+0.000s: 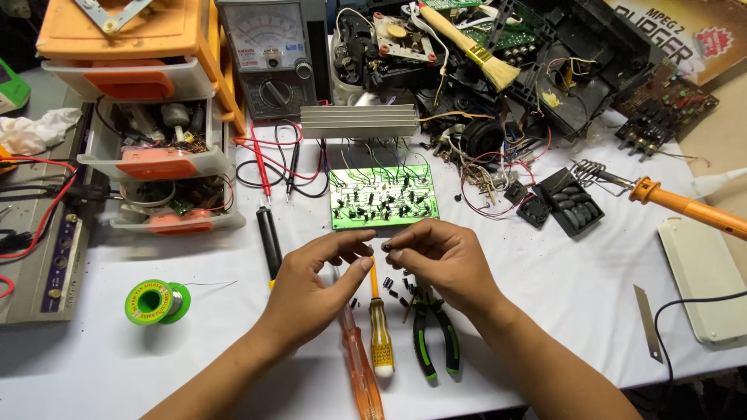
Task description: Soldering electronic components onto a printed circuit board at a repair bench.
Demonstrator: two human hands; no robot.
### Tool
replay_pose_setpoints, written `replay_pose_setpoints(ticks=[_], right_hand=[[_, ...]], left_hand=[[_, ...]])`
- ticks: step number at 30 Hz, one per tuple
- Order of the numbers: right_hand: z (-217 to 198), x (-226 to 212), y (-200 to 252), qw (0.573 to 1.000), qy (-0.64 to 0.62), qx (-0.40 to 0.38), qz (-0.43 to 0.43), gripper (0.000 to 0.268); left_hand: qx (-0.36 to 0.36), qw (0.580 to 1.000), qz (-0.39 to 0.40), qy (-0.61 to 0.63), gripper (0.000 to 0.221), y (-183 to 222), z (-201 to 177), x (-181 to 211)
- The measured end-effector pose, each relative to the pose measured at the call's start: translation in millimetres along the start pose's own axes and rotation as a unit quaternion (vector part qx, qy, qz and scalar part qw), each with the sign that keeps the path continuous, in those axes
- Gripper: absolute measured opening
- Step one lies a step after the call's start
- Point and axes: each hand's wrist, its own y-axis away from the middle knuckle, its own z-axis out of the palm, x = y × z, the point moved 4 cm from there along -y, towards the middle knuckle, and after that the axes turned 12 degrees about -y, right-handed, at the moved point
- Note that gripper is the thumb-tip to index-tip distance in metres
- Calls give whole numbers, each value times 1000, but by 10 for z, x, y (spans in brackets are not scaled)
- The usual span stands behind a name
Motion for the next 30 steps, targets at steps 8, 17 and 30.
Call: replay_pose_setpoints(ticks=[8, 17, 30], right_hand=[[43, 134, 3, 1000, -24, -3, 0, 19], [88, -69, 2, 967, 160, -26, -195, 16], [279, -175, 67, 890, 270, -96, -354, 13]], left_hand=[[7, 996, 48, 71, 18, -33, 87, -208], [6, 981, 20, 193, 10, -11, 71, -473], [9, 988, 13, 155, 14, -17, 38, -380]])
